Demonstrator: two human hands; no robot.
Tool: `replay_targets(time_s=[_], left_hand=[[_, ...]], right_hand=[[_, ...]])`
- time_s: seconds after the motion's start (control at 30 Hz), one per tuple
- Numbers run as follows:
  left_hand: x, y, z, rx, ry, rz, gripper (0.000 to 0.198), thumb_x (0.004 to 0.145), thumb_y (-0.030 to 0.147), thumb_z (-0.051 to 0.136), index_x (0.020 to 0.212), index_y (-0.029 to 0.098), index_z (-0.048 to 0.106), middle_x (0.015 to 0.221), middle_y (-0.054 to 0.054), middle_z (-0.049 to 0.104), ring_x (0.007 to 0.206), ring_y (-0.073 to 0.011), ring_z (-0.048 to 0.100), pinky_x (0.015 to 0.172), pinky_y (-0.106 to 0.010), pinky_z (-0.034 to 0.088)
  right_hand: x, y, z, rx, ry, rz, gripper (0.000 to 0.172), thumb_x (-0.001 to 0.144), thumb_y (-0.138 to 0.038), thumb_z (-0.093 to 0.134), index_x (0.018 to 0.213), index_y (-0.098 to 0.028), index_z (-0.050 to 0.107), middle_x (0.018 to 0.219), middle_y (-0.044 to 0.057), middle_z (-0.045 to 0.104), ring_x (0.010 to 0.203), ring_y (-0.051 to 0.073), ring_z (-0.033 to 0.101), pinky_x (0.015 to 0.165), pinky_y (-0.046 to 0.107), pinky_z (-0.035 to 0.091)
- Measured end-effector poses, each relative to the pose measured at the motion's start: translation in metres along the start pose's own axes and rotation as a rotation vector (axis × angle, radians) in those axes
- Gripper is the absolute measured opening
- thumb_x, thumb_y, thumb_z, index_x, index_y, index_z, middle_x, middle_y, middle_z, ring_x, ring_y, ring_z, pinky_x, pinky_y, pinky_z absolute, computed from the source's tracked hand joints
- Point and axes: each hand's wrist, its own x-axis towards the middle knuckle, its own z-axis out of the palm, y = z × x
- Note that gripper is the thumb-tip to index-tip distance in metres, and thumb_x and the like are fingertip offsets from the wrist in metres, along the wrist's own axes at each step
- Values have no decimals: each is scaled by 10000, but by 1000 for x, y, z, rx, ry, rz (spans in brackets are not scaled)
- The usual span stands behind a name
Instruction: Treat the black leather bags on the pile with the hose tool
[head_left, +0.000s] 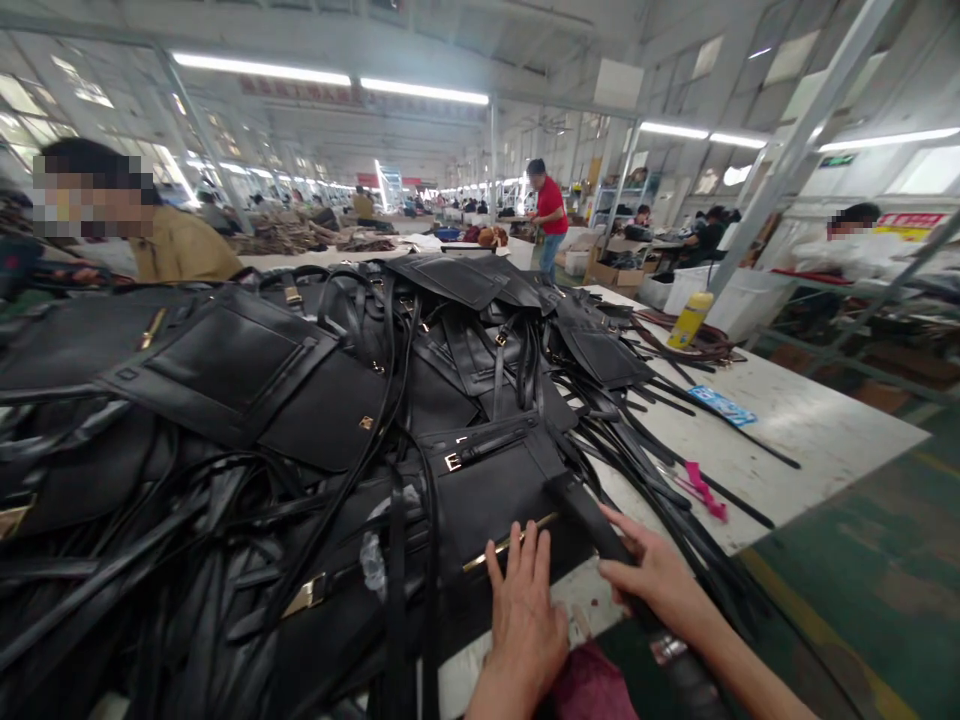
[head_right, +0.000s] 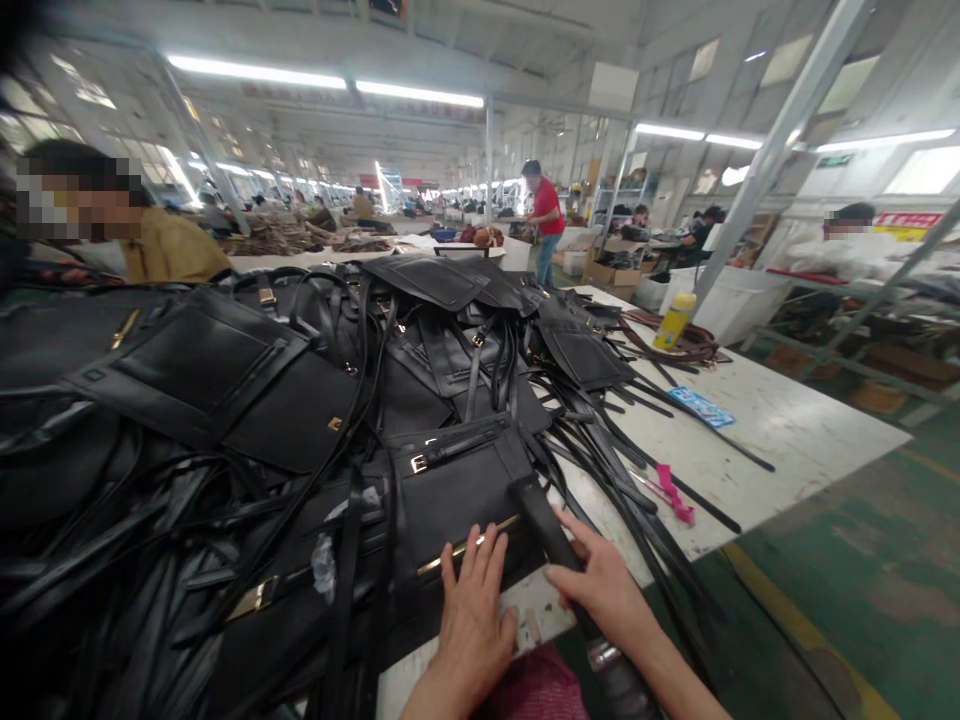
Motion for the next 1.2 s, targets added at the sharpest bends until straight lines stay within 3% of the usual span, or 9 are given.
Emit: replay_targets(time_s=[0.1,0.23,0.4,0.57,0.67,0.77,1.0,1.1,1.2], left_hand=[[9,19,3,-115,-68,67,766,624,203,491,1325,225,184,1427,-59,166,1307,-271,47,1016,-620,20],[2,23,-21,-171,-172,297,656,674,153,449,1295,237,255,1380,-44,308,1294,-194,165,1051,-526,144],[-49,-34,-85,237,-24,52,485,679,129,438,1138,283,461,1308,-43,423,1257,-293,248,952,-690,43],[-104,-99,-123,478,39,90,352,711,121,408,995,280,540,1346,-23,370,1268,-257,234,967,-616,187],[-114,-117,-119,485,42,103,326,745,176,422,1042,280,509,1340,-20,378,1261,-239,257,970,-561,257],[-112,-121,-107,462,78,83,291,771,227,423,1052,261,491,1325,-38,399,1232,-229,316,993,-578,204],[-114,-120,-98,425,154,87,320,760,253,453,1076,209,464,1314,-75,410,1244,-221,299,1011,-501,239],[-118,-123,-99,476,189,101,347,753,295,464,1092,219,461,1306,-70,422,1225,-223,330,980,-484,265],[-118,-122,-98,522,225,143,432,736,336,475,1148,211,439,1262,-84,472,1165,-227,403,915,-447,314]], right_hand=[[1,-13,-2,-45,125,-63,748,658,-280,602,1311,-151,261,564,-56,560,436,116,489,415,217,419],[-23,-19,-7,5,61,-33,779,656,-275,600,1325,-186,212,677,-35,586,478,124,500,442,229,436],[-55,-25,5,68,-183,73,728,614,-132,564,1289,-214,306,790,-23,573,494,84,449,425,179,358],[-65,-24,23,123,-498,227,714,546,-30,529,1228,-219,433,767,-40,580,510,64,413,423,141,288],[-64,-23,30,23,-558,235,721,500,4,519,1180,-234,500,805,-47,595,646,103,486,479,131,317],[-59,-28,42,-43,-589,209,738,490,14,516,1181,-246,502,868,-47,605,774,142,519,532,135,348],[-52,-46,85,-37,-680,102,608,548,-84,659,1126,-241,552,884,-43,631,805,154,552,632,156,396],[-55,-42,82,37,-657,104,606,577,-138,678,1156,-234,527,891,-24,643,836,173,561,694,190,416],[-50,-40,66,90,-522,115,697,555,-69,623,1215,-223,463,908,-12,633,728,146,564,558,162,414]])
